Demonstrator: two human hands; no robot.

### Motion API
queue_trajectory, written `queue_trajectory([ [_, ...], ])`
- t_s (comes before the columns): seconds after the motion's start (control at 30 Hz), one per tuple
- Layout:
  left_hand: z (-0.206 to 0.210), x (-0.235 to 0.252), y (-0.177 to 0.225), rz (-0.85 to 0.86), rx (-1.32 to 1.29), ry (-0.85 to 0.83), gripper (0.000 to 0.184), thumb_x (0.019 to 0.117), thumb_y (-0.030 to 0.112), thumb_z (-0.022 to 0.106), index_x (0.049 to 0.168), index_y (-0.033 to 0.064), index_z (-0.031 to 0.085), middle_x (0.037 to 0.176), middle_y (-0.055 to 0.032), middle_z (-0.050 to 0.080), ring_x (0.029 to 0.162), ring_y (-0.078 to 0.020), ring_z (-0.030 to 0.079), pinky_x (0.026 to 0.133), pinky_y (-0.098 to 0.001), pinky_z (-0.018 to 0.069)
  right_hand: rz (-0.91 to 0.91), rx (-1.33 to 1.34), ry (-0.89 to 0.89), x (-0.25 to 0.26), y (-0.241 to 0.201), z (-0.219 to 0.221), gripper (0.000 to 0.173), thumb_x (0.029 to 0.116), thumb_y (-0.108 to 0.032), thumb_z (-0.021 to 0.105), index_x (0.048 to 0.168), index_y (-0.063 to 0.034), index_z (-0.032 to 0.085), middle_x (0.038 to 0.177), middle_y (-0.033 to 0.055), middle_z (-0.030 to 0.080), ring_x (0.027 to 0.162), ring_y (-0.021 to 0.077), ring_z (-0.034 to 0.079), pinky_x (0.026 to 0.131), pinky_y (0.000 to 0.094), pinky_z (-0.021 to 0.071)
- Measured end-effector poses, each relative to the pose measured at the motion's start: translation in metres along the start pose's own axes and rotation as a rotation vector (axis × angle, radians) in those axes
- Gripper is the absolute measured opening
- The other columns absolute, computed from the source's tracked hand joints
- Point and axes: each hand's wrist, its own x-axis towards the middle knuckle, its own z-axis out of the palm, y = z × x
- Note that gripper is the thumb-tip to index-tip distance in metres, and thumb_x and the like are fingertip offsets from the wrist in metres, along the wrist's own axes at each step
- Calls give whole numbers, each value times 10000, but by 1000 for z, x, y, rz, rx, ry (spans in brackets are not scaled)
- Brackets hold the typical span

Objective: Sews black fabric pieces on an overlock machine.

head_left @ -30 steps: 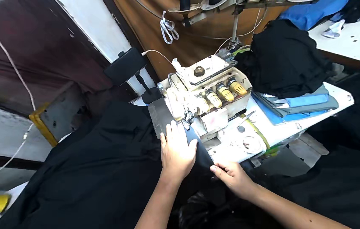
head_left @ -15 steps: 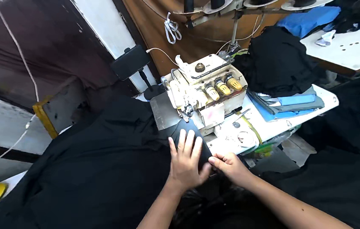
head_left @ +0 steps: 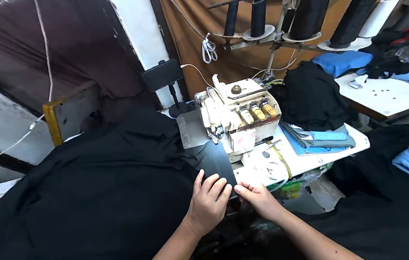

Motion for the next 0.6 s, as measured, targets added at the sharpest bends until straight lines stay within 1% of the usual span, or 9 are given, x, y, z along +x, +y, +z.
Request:
queue_trajectory([
  [0.17,2,1,-5,-8,10,-2,186,948,150,573,982,183,753,1023,-27,751,1096,-243,680,1106,-519,404,23,-32,10,6,1,2,268,1012,-120,491,764,-133,593,615,-130,514,559,-57,488,570,129,417],
  [0.33,3,8,-11,-13,27,-9,190,946,144,577,961,180,763,1020,-30,756,1077,-250,692,1088,-532,422,-33,-50,9,17,4,1,270,1012,-128,482,759,-139,575,613,-121,512,540,-48,484,545,133,414],
  [0.47,1,18,-20,-1,30,-36,183,920,126,605,967,167,776,1044,-46,758,1065,-277,705,1043,-558,468,-55,-78,24,30,-1,-1,255,1025,-122,488,786,-120,574,625,-108,523,553,-40,511,556,136,436],
  [0.6,1,30,-31,-3,13,-59,182,892,99,619,952,132,787,1050,-67,764,1044,-308,721,973,-579,520,-62,-153,65,46,-9,-3,268,1023,-142,497,765,-118,568,617,-99,522,546,-28,507,555,153,433],
])
